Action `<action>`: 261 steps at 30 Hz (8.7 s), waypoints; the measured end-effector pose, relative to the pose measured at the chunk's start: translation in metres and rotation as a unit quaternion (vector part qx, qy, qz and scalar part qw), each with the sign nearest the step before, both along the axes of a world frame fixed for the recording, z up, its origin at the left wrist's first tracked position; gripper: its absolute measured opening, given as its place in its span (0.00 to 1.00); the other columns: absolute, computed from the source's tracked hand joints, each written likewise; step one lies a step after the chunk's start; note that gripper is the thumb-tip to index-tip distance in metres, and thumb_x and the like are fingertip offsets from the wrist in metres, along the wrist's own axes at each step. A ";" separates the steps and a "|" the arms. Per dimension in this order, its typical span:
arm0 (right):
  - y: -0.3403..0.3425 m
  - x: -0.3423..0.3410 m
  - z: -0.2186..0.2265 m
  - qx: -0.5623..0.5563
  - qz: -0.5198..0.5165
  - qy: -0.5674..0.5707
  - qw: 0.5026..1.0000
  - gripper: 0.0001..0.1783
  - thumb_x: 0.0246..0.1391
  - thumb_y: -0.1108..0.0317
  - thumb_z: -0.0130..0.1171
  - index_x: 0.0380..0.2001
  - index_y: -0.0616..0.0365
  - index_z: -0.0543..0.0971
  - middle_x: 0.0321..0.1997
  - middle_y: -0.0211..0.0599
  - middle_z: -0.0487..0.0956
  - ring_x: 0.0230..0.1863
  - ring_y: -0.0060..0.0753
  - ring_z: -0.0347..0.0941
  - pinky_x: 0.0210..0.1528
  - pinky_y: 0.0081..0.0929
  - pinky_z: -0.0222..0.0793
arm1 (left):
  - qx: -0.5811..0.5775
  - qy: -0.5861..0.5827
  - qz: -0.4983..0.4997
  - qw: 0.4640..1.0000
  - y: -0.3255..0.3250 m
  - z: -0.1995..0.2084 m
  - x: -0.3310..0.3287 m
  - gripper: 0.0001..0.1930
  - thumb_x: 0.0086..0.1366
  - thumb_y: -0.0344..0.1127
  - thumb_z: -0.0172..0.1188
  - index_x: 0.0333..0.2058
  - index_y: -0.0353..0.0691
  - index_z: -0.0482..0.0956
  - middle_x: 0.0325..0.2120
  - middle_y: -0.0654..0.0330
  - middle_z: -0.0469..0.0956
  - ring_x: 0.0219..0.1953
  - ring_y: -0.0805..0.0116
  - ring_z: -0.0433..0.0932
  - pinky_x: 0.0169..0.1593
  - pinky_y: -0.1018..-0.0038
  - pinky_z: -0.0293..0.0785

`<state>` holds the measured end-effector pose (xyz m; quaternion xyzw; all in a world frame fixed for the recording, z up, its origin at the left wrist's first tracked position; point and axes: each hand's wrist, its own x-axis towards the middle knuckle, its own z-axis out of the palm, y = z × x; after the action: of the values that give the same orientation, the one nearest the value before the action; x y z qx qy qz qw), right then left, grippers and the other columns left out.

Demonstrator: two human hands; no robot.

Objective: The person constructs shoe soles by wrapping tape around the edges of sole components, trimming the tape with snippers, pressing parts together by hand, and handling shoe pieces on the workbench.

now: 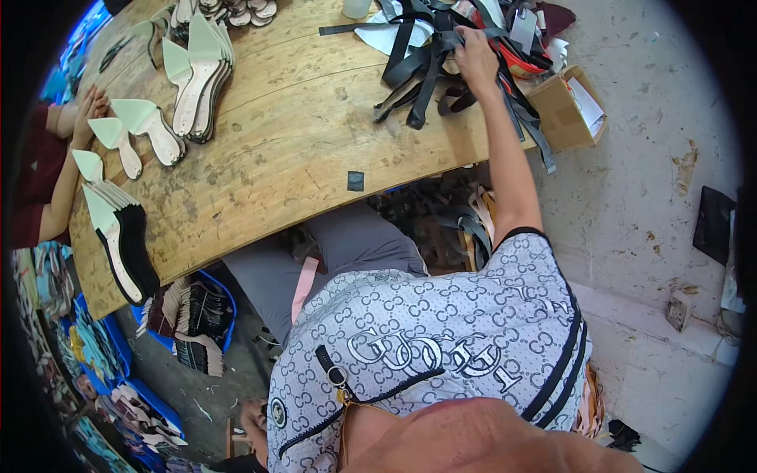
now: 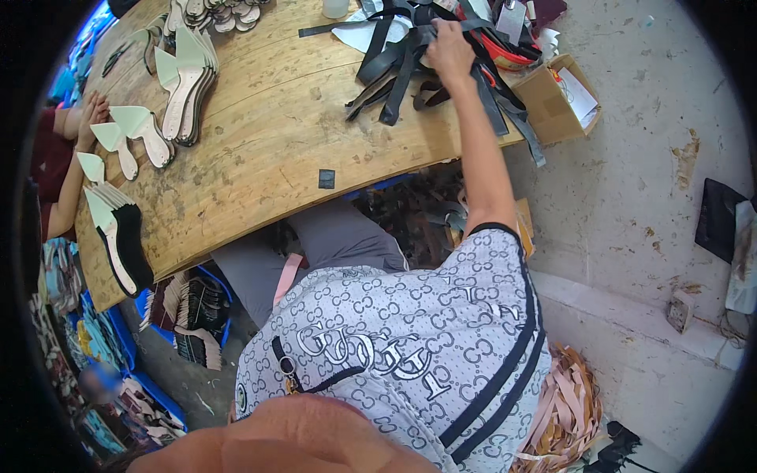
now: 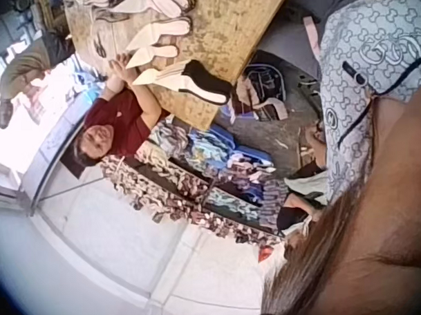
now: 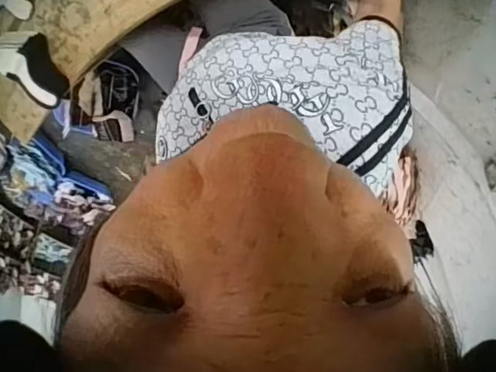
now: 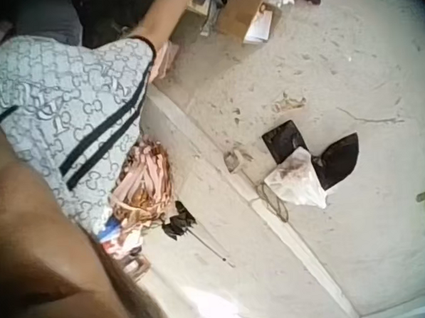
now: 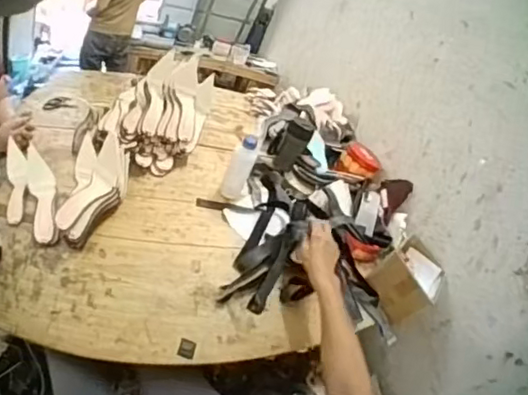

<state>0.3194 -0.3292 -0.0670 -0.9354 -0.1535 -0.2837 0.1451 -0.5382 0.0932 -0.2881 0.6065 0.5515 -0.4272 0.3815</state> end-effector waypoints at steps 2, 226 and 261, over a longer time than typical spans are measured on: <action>-0.017 0.022 -0.002 -0.082 0.015 0.037 0.996 0.23 0.49 0.68 0.53 0.52 0.46 0.72 0.51 0.41 0.72 0.44 0.53 0.75 0.44 0.46 0.72 | -0.033 -0.017 -0.033 0.999 -0.039 -0.011 0.015 0.12 0.65 0.34 0.47 0.25 0.33 0.74 0.16 0.54 0.74 0.20 0.62 0.74 0.24 0.67 0.69; 0.164 -0.195 0.040 0.337 0.322 0.212 0.859 0.13 0.55 0.67 0.58 0.22 0.65 0.74 0.16 0.32 0.67 0.18 0.23 0.60 0.23 0.27 0.58 | 0.180 -0.720 -0.121 0.659 -0.080 0.277 0.542 0.28 0.53 0.33 0.66 0.52 0.34 0.69 0.42 0.53 0.77 0.41 0.62 0.78 0.47 0.67 0.73; 0.124 -0.307 0.033 0.645 0.210 0.617 0.399 0.10 0.57 0.69 0.51 0.38 0.64 0.74 0.30 0.42 0.79 0.21 0.31 0.74 0.16 0.22 0.67 | -0.016 -0.488 -0.404 0.774 -0.091 0.329 0.484 0.42 0.32 0.50 0.74 0.46 0.27 0.75 0.34 0.46 0.78 0.37 0.55 0.78 0.42 0.70 0.72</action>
<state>0.0125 -0.2048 -0.0336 -0.4221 0.0147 0.3958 0.8154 -0.0541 0.0023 0.0407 0.8944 -0.0109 -0.1975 0.4011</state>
